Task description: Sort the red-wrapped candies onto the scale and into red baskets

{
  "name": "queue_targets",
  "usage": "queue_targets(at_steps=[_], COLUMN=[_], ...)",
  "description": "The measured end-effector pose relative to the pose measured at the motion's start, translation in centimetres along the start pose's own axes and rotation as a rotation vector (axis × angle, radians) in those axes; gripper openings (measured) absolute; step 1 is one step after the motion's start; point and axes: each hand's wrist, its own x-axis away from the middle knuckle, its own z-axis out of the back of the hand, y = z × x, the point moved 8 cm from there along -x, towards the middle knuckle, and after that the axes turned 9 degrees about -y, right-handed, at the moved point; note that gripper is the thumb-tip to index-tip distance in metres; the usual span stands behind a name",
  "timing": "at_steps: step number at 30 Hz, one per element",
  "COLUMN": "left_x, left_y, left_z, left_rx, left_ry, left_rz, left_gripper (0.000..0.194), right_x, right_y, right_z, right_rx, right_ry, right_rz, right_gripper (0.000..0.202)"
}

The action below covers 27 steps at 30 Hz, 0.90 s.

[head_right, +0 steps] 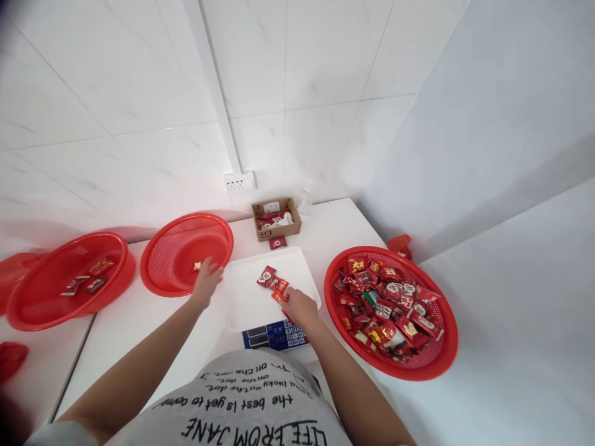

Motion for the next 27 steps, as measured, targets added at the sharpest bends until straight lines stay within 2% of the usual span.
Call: queue_targets(at_steps=[1, 2, 6, 9, 12, 15, 19, 21, 23, 27], left_x=[0.0, 0.1, 0.1, -0.1, 0.4, 1.6, 3.1, 3.2, 3.0, 2.5], left_y=[0.1, -0.2, -0.7, -0.4, -0.7, -1.3, -1.4, -1.7, -2.2, -2.9], left_z=[-2.1, -4.2, -11.2, -14.3, -15.9, -16.4, -15.5, -14.6, -13.4, -11.5], left_rx=[-0.246, -0.365, -0.514, -0.582, -0.785, -1.043, -1.103, -1.011, -0.817, -0.533], left_ry=[-0.088, -0.167, -0.384, -0.488, -0.604, -0.678, -0.637, -0.607, -0.573, -0.494], left_rz=[-0.059, -0.098, -0.214, -0.276, -0.325, -0.410, -0.504, -0.460, -0.354, -0.205], left_gripper=[0.044, 0.038, 0.034, 0.047, 0.052, 0.044, 0.034, 0.031, 0.029, 0.023], right_x=[0.0, 0.0, -0.2, -0.3, -0.5, -0.7, -1.1, -1.2, -1.3, -1.4], right_y=[0.0, 0.0, 0.1, 0.1, 0.3, 0.4, 0.2, 0.1, -0.1, -0.5], right_z=[0.0, 0.0, -0.2, -0.2, -0.2, 0.1, 0.3, 0.3, 0.3, 0.6], right_rx=[0.003, 0.005, 0.022, 0.035, 0.029, 0.015, 0.031, 0.025, -0.007, -0.040], right_ry=[0.001, -0.001, -0.001, 0.019, 0.031, 0.060, 0.076, 0.066, 0.067, 0.099], right_rz=[-0.005, -0.010, -0.018, -0.001, 0.007, 0.020, 0.049, 0.058, 0.062, 0.072], right_gripper=[0.022, 0.022, 0.022, 0.023, 0.025, 0.024, 0.022, 0.022, 0.022, 0.035])
